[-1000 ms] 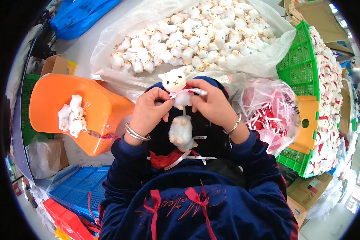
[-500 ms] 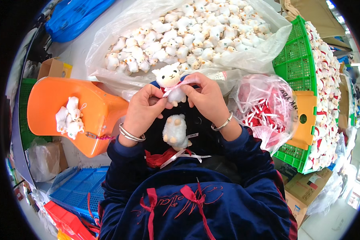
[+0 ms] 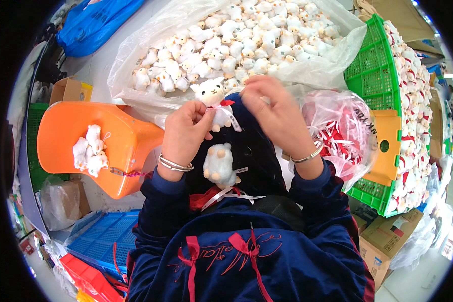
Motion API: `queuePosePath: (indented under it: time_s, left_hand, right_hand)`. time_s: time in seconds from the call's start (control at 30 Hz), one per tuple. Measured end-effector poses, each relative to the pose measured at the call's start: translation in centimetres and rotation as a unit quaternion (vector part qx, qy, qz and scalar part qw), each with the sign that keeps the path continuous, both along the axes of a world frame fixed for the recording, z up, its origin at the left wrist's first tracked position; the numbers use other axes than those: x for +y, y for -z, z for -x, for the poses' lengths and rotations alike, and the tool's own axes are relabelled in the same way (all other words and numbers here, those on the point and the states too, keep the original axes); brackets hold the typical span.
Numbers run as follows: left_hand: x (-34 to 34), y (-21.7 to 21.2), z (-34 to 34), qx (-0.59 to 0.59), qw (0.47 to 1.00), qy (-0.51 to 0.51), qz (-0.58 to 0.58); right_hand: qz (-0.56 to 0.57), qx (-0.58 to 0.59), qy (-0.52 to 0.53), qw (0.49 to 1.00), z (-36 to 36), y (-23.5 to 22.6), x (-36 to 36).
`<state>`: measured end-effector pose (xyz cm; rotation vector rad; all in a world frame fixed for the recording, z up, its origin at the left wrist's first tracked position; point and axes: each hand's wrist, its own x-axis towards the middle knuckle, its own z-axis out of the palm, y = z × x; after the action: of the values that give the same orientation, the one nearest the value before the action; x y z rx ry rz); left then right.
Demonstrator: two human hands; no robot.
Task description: The person sits on the floor and ties red ribbons around the necks of small white plush toys. They pick up each toy, wrap the ribbon, and tie a bow before placing the finished item aside.
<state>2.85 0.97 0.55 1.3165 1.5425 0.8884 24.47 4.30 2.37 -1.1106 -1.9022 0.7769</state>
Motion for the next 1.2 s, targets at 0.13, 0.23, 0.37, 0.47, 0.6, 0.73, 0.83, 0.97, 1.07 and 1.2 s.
queuePosePath:
  time_s: [0.13, 0.23, 0.37, 0.47, 0.6, 0.73, 0.83, 0.97, 1.07, 1.2]
  left_hand:
    - [0.3, -0.2, -0.4, 0.027, 1.000, 0.000, -0.010]
    - [0.5, -0.3, -0.5, 0.054, 0.998, 0.002, -0.023]
    - [0.8, -0.3, 0.0, 0.071, 0.997, 0.018, -0.021]
    - [1.0, -0.2, 0.1, 0.066, 0.997, 0.019, -0.021]
    - [1.1, 0.0, 0.1, 0.044, 0.999, 0.013, -0.025]
    - [1.1, -0.3, 0.1, 0.018, 0.999, 0.011, -0.027]
    - [0.8, 0.1, 0.5, -0.029, 0.999, 0.010, -0.011]
    - [0.4, 0.4, 0.3, -0.064, 0.998, 0.015, -0.005]
    - [0.4, 0.6, 0.8, -0.102, 0.994, 0.019, 0.044]
    - [0.7, 0.3, 1.7, -0.185, 0.978, -0.004, 0.101]
  right_hand:
    - [0.175, 0.064, 0.087, 0.979, 2.1, -0.5, -0.2]
    - [0.249, 0.054, 0.014, 0.967, 3.8, 2.1, 0.0]
    - [0.274, 0.050, 0.042, 0.960, 4.2, 2.8, 0.6]
    - [0.293, 0.059, 0.042, 0.953, 4.7, 2.1, 0.8]
    - [0.320, 0.079, 0.022, 0.944, 4.4, 3.1, 1.2]
    - [0.373, 0.160, -0.011, 0.914, 3.9, 3.6, 1.4]
    - [0.372, 0.188, -0.002, 0.909, 3.2, 3.6, 1.7]
    - [0.309, 0.196, 0.043, 0.930, 3.6, 4.9, 1.2]
    - [0.275, 0.178, 0.016, 0.945, 3.1, 5.2, 1.5]
    - [0.302, 0.180, -0.004, 0.936, 3.0, 4.5, 1.5]
